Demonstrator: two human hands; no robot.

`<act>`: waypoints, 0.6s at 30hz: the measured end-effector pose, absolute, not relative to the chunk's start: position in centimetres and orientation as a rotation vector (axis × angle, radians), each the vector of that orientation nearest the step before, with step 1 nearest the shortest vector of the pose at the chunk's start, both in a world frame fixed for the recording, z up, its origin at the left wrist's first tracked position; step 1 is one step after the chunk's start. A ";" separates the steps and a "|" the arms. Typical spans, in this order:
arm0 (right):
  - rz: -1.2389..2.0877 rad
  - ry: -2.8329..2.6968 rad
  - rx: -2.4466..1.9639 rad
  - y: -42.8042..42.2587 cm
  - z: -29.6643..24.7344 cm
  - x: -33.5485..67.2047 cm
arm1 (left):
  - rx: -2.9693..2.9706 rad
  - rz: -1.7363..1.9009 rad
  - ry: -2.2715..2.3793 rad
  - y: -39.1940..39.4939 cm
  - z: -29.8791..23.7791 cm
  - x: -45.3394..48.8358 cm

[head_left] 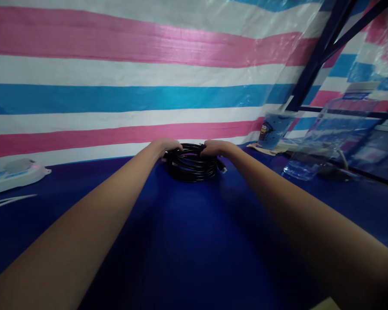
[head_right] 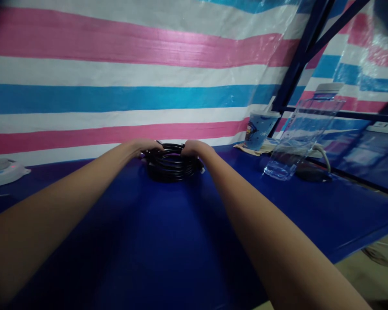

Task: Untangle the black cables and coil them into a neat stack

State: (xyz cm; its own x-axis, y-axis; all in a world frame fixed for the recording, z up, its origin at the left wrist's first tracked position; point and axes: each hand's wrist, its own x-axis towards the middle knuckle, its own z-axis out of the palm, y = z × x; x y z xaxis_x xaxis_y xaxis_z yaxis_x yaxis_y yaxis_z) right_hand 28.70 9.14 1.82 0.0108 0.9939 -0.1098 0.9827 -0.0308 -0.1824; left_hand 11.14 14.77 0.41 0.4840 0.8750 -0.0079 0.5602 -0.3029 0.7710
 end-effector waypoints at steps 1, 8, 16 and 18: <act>0.318 -2.159 -2.175 9.0 1.8 28.9 | 1.969 0.505 1.249 14.4 0.7 11.1; -0.012 -1.967 -2.151 6.6 0.8 27.9 | 1.936 0.622 1.422 11.6 2.6 9.4; -0.455 -2.028 -1.602 3.0 0.8 20.4 | 2.169 0.866 1.534 5.6 1.7 5.4; -0.438 -2.100 -1.396 1.7 1.0 18.0 | 2.302 0.840 1.479 3.2 0.8 3.8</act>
